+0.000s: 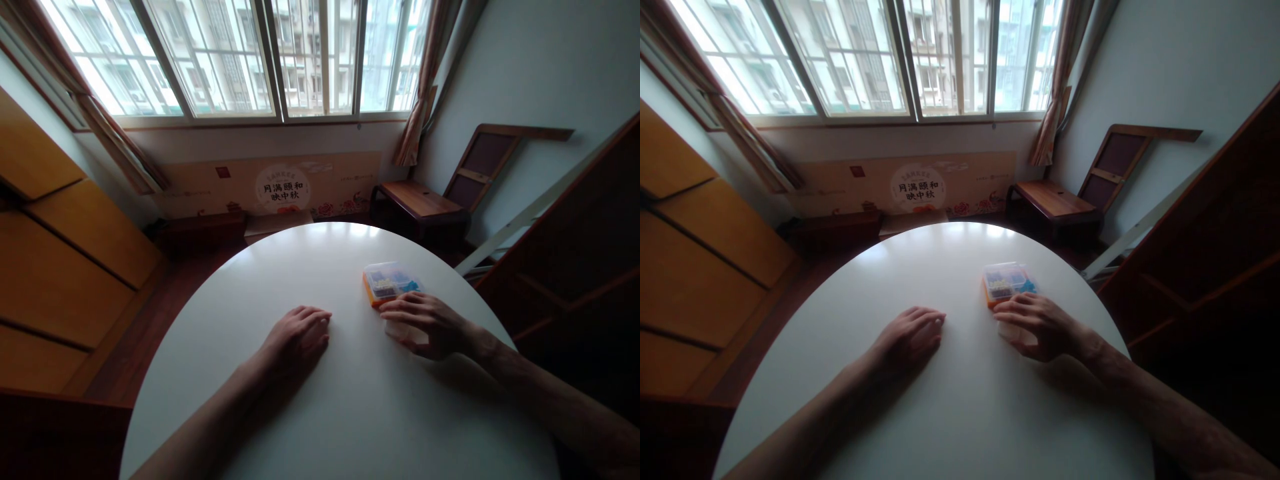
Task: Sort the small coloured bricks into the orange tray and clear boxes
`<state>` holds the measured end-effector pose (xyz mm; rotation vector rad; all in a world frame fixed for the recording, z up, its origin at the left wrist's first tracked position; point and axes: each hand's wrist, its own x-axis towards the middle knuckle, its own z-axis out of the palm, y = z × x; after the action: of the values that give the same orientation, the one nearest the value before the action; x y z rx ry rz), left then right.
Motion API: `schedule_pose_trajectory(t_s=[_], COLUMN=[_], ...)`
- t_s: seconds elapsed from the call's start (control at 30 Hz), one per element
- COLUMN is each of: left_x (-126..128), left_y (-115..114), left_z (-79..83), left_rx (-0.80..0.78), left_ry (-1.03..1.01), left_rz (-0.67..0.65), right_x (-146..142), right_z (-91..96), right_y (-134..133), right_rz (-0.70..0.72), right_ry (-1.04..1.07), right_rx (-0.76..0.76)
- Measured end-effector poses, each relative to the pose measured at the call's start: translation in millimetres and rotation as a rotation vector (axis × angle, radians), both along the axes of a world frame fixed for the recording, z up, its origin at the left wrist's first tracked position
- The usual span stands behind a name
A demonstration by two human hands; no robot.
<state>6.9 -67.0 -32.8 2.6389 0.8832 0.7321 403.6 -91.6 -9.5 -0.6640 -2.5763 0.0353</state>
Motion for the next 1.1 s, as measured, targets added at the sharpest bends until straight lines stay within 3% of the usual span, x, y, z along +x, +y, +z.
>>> schedule_pose_trajectory(t_s=[0.13,0.37,0.6,0.8,0.93,1.1], left_x=[-1,-1,1,-1,8,49], left_y=[1,1,-1,0,-5,-2], left_z=[-1.9,-1.7,2.1,1.8,15.6,43.9], left_rx=[-0.002,-0.001,-0.021,-0.027,0.004,-0.001], left_ry=[0.007,0.011,0.028,0.026,-0.016,-0.057], left_rz=[0.003,0.005,0.022,0.021,0.016,0.040], right_x=[7,7,22,30,34,44], right_z=[7.3,18.3,38.4,30.5,27.7,21.5], right_y=[-4,-7,33,60,57,48], right_rz=[0.004,-0.063,-0.270,-0.259,-0.277,-0.356], right_ry=[-0.080,0.028,0.176,0.150,0.192,0.279], right_rx=[-0.084,-0.006,0.115,-0.019,-0.067,-0.159])
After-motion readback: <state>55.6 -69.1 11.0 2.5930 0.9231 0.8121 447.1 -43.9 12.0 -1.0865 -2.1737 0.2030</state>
